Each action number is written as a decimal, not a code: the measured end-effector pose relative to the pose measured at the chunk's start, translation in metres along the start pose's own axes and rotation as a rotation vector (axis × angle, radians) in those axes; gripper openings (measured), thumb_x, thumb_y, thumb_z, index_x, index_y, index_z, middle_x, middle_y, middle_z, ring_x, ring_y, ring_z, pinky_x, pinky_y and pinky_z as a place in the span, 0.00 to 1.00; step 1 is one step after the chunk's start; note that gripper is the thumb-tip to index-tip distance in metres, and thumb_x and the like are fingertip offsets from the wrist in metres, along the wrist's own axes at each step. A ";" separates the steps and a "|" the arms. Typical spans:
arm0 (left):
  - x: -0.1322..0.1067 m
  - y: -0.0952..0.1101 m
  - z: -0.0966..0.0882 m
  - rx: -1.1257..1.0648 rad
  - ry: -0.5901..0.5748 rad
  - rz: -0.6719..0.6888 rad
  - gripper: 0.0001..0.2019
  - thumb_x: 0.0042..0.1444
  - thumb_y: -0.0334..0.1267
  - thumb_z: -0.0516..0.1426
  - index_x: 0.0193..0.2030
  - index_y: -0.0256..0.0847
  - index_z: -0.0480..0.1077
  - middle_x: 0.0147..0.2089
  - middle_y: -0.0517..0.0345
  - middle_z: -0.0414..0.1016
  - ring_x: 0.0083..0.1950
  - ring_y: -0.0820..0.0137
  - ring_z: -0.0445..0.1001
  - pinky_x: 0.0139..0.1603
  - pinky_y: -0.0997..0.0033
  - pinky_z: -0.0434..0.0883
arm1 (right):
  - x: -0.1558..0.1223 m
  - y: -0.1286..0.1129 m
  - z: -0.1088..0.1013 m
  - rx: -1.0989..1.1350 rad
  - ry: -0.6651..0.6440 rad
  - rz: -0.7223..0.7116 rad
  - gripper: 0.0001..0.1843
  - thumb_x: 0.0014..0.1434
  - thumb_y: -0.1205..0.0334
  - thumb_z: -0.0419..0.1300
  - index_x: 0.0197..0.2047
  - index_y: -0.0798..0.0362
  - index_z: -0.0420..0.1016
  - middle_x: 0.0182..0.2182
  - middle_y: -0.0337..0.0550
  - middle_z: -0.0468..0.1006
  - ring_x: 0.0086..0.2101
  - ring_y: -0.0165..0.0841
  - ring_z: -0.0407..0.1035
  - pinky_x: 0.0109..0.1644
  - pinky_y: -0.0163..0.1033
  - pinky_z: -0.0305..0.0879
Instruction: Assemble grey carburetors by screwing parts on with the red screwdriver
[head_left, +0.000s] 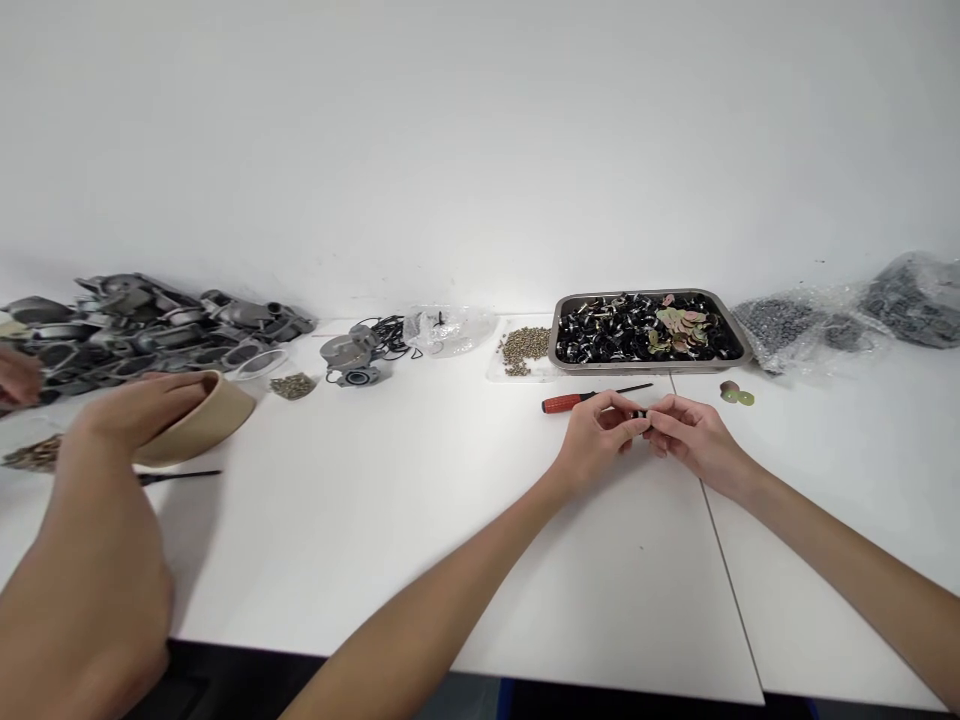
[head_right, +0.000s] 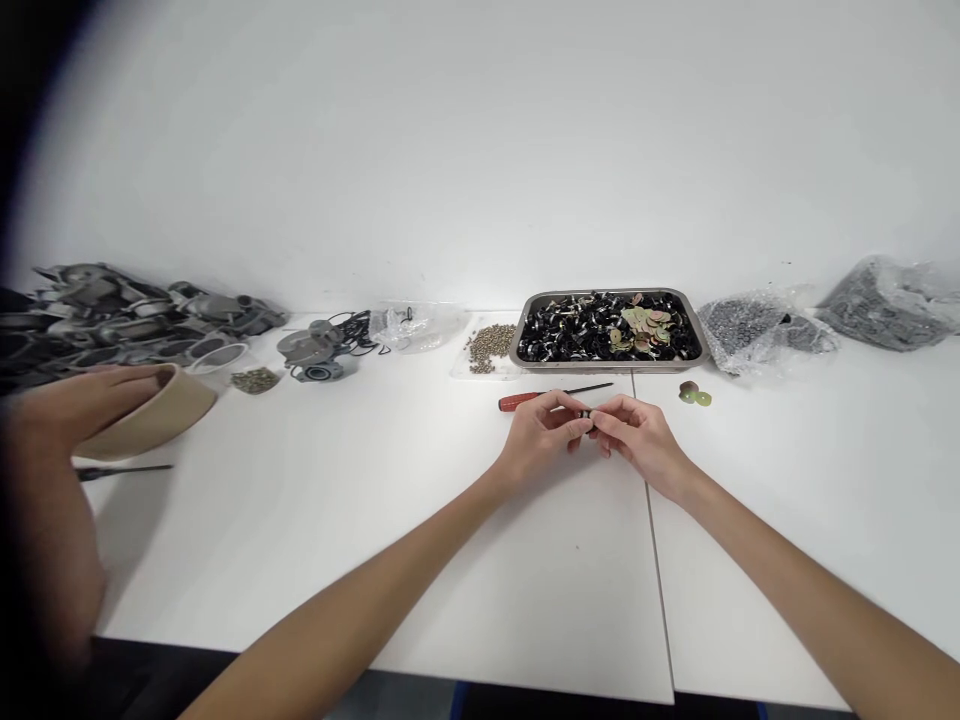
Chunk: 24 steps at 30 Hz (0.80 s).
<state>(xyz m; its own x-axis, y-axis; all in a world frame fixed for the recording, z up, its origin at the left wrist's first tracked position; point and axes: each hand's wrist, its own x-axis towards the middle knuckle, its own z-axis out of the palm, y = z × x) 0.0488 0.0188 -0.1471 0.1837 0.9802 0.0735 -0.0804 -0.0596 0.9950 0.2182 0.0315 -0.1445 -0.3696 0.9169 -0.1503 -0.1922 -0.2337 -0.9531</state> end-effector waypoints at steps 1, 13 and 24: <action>0.000 0.000 0.000 0.047 -0.002 0.021 0.13 0.48 0.42 0.65 0.34 0.36 0.70 0.26 0.59 0.72 0.27 0.75 0.69 0.30 0.72 0.67 | 0.000 -0.001 -0.002 -0.006 -0.034 0.010 0.16 0.47 0.53 0.72 0.32 0.55 0.75 0.26 0.39 0.73 0.25 0.25 0.64 0.31 0.36 0.59; -0.004 -0.001 0.000 0.254 -0.003 0.175 0.10 0.51 0.38 0.64 0.39 0.38 0.73 0.34 0.56 0.76 0.30 0.75 0.71 0.33 0.72 0.70 | -0.002 -0.007 -0.008 -0.012 -0.176 0.138 0.21 0.55 0.49 0.66 0.43 0.58 0.76 0.33 0.45 0.75 0.28 0.27 0.67 0.33 0.37 0.63; -0.006 0.007 0.005 0.074 0.025 0.024 0.10 0.50 0.40 0.63 0.34 0.35 0.69 0.27 0.57 0.73 0.27 0.75 0.70 0.31 0.73 0.69 | -0.002 -0.005 -0.001 0.030 -0.129 0.115 0.15 0.52 0.53 0.69 0.32 0.57 0.74 0.24 0.38 0.70 0.24 0.24 0.62 0.29 0.34 0.57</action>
<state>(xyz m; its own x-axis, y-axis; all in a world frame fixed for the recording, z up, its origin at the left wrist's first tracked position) 0.0515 0.0112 -0.1401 0.1580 0.9828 0.0961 -0.0113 -0.0955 0.9954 0.2211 0.0318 -0.1396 -0.5037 0.8350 -0.2216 -0.1682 -0.3464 -0.9229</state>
